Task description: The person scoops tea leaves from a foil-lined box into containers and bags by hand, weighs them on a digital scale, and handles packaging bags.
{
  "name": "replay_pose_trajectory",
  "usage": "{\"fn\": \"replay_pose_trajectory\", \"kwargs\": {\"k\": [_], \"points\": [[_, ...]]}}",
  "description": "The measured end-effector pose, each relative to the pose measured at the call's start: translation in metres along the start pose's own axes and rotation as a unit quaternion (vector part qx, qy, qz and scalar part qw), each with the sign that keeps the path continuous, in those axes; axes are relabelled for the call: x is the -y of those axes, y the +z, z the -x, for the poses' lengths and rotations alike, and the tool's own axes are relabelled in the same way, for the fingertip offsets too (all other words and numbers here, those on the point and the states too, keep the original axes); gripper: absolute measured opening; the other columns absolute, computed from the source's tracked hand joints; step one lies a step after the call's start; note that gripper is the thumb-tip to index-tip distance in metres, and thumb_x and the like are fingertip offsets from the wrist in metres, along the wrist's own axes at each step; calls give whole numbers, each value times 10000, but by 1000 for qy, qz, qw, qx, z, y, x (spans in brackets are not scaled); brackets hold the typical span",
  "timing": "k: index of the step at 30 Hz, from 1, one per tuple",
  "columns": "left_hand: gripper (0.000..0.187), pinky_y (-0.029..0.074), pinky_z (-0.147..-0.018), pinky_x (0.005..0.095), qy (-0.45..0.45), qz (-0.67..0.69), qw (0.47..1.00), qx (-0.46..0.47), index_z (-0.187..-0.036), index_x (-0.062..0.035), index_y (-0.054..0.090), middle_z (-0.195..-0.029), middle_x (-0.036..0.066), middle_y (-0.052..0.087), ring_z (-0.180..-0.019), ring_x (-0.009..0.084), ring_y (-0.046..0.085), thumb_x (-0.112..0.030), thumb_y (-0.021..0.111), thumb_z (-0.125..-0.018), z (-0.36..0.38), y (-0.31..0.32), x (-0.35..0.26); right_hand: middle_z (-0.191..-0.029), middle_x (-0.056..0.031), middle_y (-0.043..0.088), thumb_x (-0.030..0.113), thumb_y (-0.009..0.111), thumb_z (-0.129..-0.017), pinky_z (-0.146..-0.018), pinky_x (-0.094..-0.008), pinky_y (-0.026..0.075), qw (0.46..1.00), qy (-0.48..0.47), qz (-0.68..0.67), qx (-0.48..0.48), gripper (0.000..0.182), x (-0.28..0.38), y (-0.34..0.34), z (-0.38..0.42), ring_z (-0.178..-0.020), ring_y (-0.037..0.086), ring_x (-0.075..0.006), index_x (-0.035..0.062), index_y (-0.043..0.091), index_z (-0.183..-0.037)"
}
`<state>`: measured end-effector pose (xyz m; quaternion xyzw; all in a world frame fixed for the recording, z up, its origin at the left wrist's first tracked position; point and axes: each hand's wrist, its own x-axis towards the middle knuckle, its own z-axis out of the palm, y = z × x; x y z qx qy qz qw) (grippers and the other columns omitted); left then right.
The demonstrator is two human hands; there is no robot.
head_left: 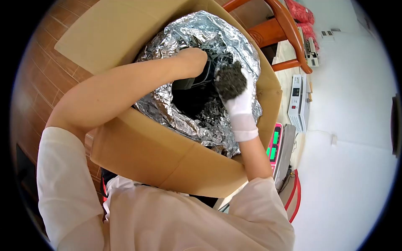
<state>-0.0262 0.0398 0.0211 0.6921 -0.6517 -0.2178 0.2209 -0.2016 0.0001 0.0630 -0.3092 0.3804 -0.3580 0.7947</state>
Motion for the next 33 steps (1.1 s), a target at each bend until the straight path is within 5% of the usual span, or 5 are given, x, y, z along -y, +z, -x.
{"fn": "replay_pose_trajectory", "kwargs": {"k": [10, 17, 21, 27, 33], "points": [[158, 509, -738, 440, 18, -1, 1000, 4, -761, 58, 642, -816, 251, 634, -815, 379, 633, -37, 527, -708, -1, -1, 0, -1190, -87, 523, 267, 542, -884, -982, -361, 358, 884, -312, 346, 30, 296, -38, -2, -10, -1092, 485, -192, 80, 574, -1111], [162, 507, -743, 433, 16, -23, 999, -30, -800, 52, 632, -823, 248, 633, -825, 375, 631, -41, 521, -727, -2, -4, 4, -1326, -111, 475, 312, 417, -969, -990, -374, 354, 906, -173, 384, 47, 367, -24, 14, 21, -1215, 431, -206, 35, 624, -1091], [175, 503, -743, 433, 23, -60, 993, -94, -841, 11, 647, -831, 223, 638, -830, 364, 628, -38, 502, -757, -4, -17, 7, -1085, -81, 633, 224, 415, -974, -623, -229, 483, 898, -209, 386, 29, 306, -23, -6, 23, -767, 584, -109, 11, 617, -1058], [195, 487, -773, 458, 12, -109, 991, -79, -819, 16, 642, -838, 239, 640, -830, 385, 624, -64, 481, -744, -1, -37, 6, -797, -33, 610, 184, 414, -969, -631, -207, 444, 878, -210, 429, 32, 276, -59, -70, -16, -681, 530, -72, 13, 630, -994], [205, 468, -769, 463, 42, -99, 991, -81, -840, 25, 636, -815, 248, 627, -828, 384, 610, -46, 453, -782, 5, -49, -8, -1038, -174, 619, 363, 580, -823, -878, -379, 457, 680, -115, 716, 108, 416, -154, -131, -120, -960, 589, -328, 48, 612, -1092]]}}
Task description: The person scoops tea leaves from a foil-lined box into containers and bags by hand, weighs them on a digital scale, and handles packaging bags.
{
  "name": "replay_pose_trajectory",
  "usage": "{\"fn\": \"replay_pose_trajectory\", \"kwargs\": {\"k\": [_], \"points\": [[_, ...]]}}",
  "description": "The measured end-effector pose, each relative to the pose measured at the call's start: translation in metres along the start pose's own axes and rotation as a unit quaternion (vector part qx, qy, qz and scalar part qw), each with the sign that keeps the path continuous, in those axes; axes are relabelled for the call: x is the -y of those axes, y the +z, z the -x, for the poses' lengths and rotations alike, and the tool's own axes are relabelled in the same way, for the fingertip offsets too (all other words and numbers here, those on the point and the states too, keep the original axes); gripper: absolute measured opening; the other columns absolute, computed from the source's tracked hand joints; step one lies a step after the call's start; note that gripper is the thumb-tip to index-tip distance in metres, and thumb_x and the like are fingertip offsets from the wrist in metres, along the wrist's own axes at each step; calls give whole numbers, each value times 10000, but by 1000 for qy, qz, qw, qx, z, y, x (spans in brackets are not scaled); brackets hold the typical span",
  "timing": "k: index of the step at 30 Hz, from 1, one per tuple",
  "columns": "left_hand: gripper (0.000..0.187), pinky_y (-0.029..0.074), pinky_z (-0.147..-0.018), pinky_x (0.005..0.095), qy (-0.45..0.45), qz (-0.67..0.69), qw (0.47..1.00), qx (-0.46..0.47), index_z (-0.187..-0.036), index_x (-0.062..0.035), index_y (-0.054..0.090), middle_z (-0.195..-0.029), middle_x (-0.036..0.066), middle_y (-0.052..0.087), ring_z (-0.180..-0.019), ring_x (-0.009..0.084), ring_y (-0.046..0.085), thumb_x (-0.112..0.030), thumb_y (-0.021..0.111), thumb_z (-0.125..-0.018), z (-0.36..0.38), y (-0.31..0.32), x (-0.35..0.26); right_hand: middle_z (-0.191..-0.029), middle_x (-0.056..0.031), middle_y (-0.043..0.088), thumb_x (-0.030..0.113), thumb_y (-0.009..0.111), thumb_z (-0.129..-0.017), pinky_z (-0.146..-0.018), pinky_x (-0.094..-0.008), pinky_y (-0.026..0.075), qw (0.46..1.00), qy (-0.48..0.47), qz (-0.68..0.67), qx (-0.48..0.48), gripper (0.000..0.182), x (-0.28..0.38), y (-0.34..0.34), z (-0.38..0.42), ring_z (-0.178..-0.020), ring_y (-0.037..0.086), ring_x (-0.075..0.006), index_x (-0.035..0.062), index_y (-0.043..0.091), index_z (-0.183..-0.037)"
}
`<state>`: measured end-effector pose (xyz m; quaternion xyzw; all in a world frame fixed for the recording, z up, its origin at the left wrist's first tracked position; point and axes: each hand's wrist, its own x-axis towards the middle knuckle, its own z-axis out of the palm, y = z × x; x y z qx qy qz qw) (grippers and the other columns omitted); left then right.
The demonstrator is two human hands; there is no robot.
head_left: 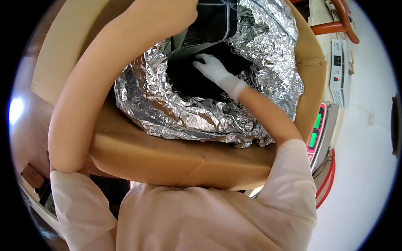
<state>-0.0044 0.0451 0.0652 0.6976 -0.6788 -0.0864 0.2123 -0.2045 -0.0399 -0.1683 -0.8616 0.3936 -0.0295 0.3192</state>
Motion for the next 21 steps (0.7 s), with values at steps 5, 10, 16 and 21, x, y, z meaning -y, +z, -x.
{"fn": "replay_pose_trajectory", "kwargs": {"k": [5, 10, 16, 21], "points": [[207, 457, -762, 468, -24, -1, 1000, 5, -837, 27, 634, -788, 252, 617, -810, 386, 600, -49, 442, -815, 0, -4, -4, -1379, -145, 413, 515, 609, -756, -1011, -396, 361, 991, -80, 74, 77, 667, -50, 70, -97, -1242, 404, -339, 92, 511, -1263], [202, 453, -757, 469, -26, 8, 999, 28, -823, 38, 624, -765, 255, 606, -789, 396, 590, -48, 441, -824, -3, -6, -9, -1441, -106, 346, 643, 544, -746, -1090, -347, 237, 901, -76, -320, 284, 831, -35, 84, -71, -1318, 321, -292, 141, 373, -1385], [181, 462, -729, 466, -29, 9, 999, 10, -799, 43, 614, -753, 258, 603, -769, 391, 595, -35, 450, -806, -2, -5, -12, -1467, -187, 267, 586, 642, -671, -1101, -353, 216, 880, -16, -11, 475, 996, 44, 45, -38, -1343, 268, -317, 40, 277, -1420], [177, 467, -729, 460, -45, 8, 997, 61, -792, 50, 616, -760, 261, 606, -777, 381, 603, -23, 455, -780, 1, -9, -5, -1455, -205, 273, 484, 649, -703, -1081, -385, 271, 827, -20, -95, 553, 972, 54, 54, -13, -1348, 260, -307, 27, 206, -1438]]}}
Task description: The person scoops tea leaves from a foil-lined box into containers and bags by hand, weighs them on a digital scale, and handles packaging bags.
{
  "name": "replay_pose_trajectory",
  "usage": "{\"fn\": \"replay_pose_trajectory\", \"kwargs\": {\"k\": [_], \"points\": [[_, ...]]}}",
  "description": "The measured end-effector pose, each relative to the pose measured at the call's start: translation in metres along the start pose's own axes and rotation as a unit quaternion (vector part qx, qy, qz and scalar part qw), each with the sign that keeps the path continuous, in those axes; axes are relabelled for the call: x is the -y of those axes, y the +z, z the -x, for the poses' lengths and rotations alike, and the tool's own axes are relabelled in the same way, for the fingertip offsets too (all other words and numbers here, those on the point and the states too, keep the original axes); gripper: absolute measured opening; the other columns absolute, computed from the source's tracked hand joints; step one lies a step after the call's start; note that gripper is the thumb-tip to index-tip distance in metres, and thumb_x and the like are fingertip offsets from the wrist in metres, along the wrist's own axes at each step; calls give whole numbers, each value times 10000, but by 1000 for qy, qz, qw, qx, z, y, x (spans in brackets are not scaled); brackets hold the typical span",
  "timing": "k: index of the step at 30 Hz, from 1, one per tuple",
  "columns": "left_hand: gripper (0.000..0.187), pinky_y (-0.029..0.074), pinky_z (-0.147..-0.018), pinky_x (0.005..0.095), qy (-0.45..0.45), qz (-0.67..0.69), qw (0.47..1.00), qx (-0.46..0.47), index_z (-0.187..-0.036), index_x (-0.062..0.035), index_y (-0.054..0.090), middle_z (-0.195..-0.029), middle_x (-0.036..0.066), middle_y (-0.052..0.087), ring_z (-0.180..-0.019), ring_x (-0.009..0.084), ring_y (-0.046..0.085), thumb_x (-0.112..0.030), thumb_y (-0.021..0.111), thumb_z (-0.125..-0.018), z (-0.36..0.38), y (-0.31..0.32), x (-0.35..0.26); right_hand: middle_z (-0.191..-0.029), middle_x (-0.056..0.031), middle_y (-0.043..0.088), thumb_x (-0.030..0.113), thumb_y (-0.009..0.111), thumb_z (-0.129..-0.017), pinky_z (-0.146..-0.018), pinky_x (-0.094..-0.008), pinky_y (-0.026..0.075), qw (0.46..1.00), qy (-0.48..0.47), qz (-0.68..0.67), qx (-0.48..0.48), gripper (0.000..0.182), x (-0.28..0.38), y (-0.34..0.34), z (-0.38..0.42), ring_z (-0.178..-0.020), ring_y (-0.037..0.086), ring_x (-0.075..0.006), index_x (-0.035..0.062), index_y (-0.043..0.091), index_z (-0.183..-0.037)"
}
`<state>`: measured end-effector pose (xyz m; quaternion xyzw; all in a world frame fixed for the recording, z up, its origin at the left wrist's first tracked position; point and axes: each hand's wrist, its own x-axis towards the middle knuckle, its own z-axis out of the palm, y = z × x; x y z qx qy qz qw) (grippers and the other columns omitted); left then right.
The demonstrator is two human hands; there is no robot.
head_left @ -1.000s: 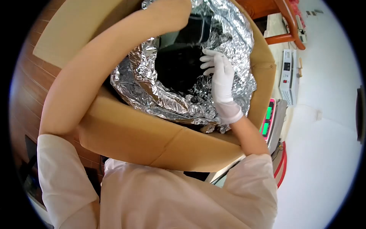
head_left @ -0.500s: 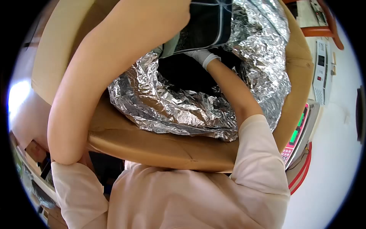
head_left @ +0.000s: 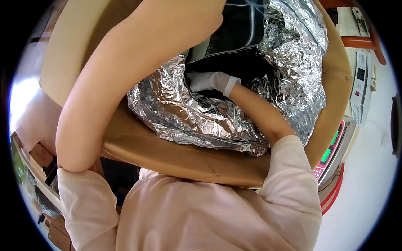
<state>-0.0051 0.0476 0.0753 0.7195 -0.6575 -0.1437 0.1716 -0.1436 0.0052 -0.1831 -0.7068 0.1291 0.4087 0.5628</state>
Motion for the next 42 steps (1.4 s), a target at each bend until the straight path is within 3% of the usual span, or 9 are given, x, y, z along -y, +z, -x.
{"fn": "replay_pose_trajectory", "kwargs": {"k": [8, 12, 18, 23, 27, 34, 36, 38, 42], "points": [[149, 473, -752, 455, 63, -6, 993, -103, -773, 41, 616, -742, 242, 610, -770, 396, 607, -23, 483, -749, 4, 10, 4, -1388, -180, 397, 274, 652, -747, -1017, -350, 358, 991, 55, -122, 5, 767, -72, -8, -32, -1264, 387, -276, 69, 317, -1406], [142, 484, -728, 458, 58, -15, 995, -74, -768, 47, 604, -757, 249, 613, -758, 393, 613, -33, 490, -744, 9, 0, 7, -1294, -112, 509, -153, 471, -745, -1011, -308, 358, 949, -243, 198, -39, 568, -51, -14, 34, -1174, 480, -207, 45, 474, -1277], [140, 494, -720, 450, 17, 2, 998, -57, -748, 44, 602, -771, 261, 617, -780, 395, 622, -36, 488, -751, 1, 15, 13, -1180, -118, 550, 8, 417, -902, -968, -312, 424, 871, -91, -482, -37, 326, -62, -15, 68, -1098, 535, -193, 5, 487, -1220], [170, 496, -735, 447, 7, -26, 997, -69, -864, 13, 630, -810, 236, 629, -798, 368, 628, -55, 494, -788, -5, 37, 23, -1135, -132, 593, 79, 412, -929, -955, -357, 456, 743, -274, -610, -25, 262, -41, -7, 125, -1054, 577, -216, -11, 537, -1141], [183, 508, -745, 446, -1, -17, 997, -81, -888, -7, 647, -845, 216, 638, -814, 365, 631, -29, 514, -765, -9, 49, 23, -1068, -131, 643, 242, 455, -928, -878, -380, 510, 688, -122, -705, -126, 303, -28, -6, 153, -957, 631, -254, 11, 595, -1066], [154, 538, -667, 426, -22, 44, 998, -42, -795, 34, 659, -812, 228, 649, -782, 361, 656, -29, 533, -733, -19, 66, 20, -1199, -186, 567, 299, 362, -937, -910, -447, 485, 663, -254, -684, -167, 445, 40, 10, 211, -1044, 579, -341, -20, 521, -1204], [162, 538, -672, 425, -17, 34, 999, -36, -806, 49, 658, -824, 234, 650, -785, 363, 655, -23, 534, -731, -17, 65, 17, -1262, -197, 520, 316, 328, -937, -913, -449, 483, 877, -280, -12, -391, 488, 48, 12, 212, -1069, 557, -375, -3, 460, -1281], [163, 535, -681, 427, -12, 64, 998, -13, -803, 57, 656, -842, 242, 649, -785, 371, 652, -23, 539, -722, -14, 64, 12, -1277, -191, 510, 327, 312, -938, -936, -458, 464, 669, -345, -648, -117, 498, 68, 10, 231, -1086, 548, -376, 28, 428, -1320], [156, 528, -684, 431, -4, 70, 997, 18, -793, 61, 654, -846, 254, 642, -786, 375, 648, -22, 551, -710, -11, 58, 4, -1243, -171, 535, 322, 369, -922, -924, -457, 455, 583, -273, -703, -303, 438, 96, 3, 229, -1076, 563, -316, 58, 488, -1252]]}}
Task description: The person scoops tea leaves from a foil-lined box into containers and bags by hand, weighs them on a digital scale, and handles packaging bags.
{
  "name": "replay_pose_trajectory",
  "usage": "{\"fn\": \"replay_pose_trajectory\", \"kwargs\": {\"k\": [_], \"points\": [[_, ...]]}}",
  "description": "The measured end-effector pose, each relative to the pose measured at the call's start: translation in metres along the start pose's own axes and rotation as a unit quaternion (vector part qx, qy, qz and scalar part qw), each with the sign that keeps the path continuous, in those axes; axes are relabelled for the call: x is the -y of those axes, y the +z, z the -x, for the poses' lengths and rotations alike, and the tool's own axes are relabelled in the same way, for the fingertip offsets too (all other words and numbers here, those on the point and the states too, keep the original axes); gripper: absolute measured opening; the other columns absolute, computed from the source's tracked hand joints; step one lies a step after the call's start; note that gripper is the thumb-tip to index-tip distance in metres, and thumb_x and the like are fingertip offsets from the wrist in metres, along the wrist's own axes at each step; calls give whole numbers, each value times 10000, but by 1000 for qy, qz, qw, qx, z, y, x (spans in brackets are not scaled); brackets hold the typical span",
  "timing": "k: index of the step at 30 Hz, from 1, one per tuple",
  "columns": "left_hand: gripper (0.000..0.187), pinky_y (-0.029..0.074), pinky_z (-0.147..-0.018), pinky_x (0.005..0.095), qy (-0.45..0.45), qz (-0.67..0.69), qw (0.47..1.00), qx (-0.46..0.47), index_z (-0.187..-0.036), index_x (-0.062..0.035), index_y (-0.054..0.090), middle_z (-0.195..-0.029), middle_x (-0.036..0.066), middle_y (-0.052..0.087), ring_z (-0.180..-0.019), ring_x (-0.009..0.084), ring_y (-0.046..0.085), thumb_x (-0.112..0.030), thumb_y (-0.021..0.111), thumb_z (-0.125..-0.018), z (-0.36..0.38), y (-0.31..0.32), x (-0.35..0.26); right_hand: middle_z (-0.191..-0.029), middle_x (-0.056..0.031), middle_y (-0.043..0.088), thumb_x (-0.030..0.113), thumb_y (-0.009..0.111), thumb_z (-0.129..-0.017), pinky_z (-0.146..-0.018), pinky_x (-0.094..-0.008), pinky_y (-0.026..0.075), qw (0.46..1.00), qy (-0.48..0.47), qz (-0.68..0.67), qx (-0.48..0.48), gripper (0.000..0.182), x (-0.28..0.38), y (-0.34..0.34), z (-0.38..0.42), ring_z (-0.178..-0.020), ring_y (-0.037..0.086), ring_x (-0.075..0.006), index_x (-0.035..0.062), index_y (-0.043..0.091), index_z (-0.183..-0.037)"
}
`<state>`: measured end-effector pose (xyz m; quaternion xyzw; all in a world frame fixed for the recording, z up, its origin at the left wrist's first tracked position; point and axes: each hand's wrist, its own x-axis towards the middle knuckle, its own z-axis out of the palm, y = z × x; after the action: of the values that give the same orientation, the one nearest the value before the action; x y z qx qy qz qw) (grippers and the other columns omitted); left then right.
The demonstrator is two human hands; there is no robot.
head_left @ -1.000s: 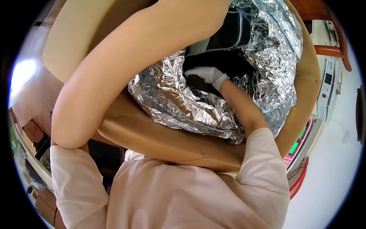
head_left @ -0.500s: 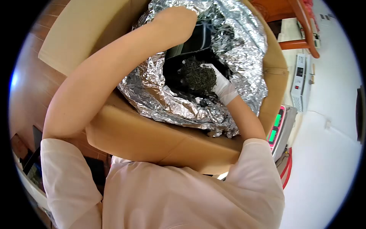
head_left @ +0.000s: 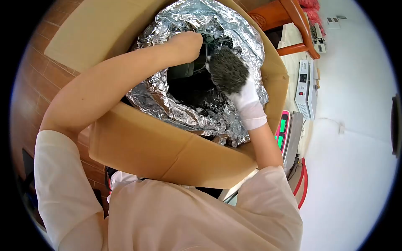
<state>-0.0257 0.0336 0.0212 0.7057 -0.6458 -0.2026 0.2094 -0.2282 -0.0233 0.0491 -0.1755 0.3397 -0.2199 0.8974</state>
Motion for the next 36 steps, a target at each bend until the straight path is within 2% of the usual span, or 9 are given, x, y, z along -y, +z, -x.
{"fn": "replay_pose_trajectory", "kwargs": {"k": [2, 6, 12, 13, 18, 23, 26, 30, 36], "points": [[145, 522, -682, 436, 1, 37, 997, 61, -768, 70, 651, -818, 257, 636, -794, 373, 645, -19, 560, -699, 1, -2, -3, -1185, -154, 564, 339, 456, -886, -950, -445, 420, 976, -66, 208, -16, 417, 0, -9, -7, -1081, 547, -290, 75, 514, -1203], [139, 520, -672, 432, 25, 44, 998, 24, -741, 78, 650, -778, 249, 634, -785, 364, 647, -22, 568, -692, 6, -1, -3, -1271, -130, 493, 360, 524, -858, -1010, -439, 337, 988, -39, 149, 7, 500, -11, 32, -7, -1160, 457, -286, 52, 464, -1248], [196, 523, -631, 393, 4, 83, 994, 72, -573, 50, 578, -559, 171, 605, -604, 306, 648, -44, 525, -737, 2, -4, -2, -1460, -234, 217, 333, 532, -893, -1040, -529, 308, 931, -1, 365, -12, 629, -8, 28, -4, -1324, 215, -437, -5, 309, -1374], [196, 522, -623, 390, 1, 66, 995, 79, -579, 51, 576, -561, 175, 604, -598, 300, 647, -47, 521, -739, 2, -5, -2, -1335, -220, 426, 307, 482, -914, -894, -427, 474, 921, -38, 386, -26, 487, -7, 29, 0, -1159, 476, -356, -17, 455, -1277], [172, 518, -606, 387, 26, -24, 997, 67, -637, 51, 585, -566, 182, 597, -592, 293, 646, -49, 507, -754, 6, -14, 0, -780, -76, 637, 270, 389, -916, -522, -268, 471, 827, -150, 533, -96, 388, 8, 21, 2, -610, 569, -142, -13, 654, -911], [205, 508, -616, 374, 9, -15, 999, -30, -933, 60, 612, -638, 177, 593, -577, 250, 633, -54, 481, -825, 2, -17, 7, -864, -67, 595, 211, 419, -880, -661, -262, 477, 701, 138, 691, -112, 290, -24, -55, -47, -777, 558, -136, 22, 622, -964], [250, 509, -613, 371, 52, -26, 997, -54, -1009, 68, 606, -657, 183, 597, -566, 249, 627, -45, 476, -828, 8, -9, 10, -1275, -190, 509, 409, 497, -878, -977, -378, 395, 512, 93, 854, -19, 573, -53, -133, -107, -1183, 477, -323, 47, 449, -1320], [281, 511, -624, 365, 37, -24, 998, -48, -1060, 78, 592, -701, 193, 610, -551, 246, 623, -53, 461, -849, 8, -15, 7, -1484, -232, 167, 727, 505, -741, -1114, -401, 200, 579, 176, 795, 35, 1037, -86, -152, -143, -1379, 172, -347, 84, 126, -1462], [273, 504, -633, 364, 19, -25, 999, -14, -1046, 52, 596, -747, 204, 610, -553, 238, 623, -60, 429, -861, 12, -21, -1, -1486, -235, 141, 683, 574, -721, -1118, -398, 191, 498, 269, 821, 79, 1025, -114, -123, -122, -1369, 198, -357, 116, 150, -1463]]}}
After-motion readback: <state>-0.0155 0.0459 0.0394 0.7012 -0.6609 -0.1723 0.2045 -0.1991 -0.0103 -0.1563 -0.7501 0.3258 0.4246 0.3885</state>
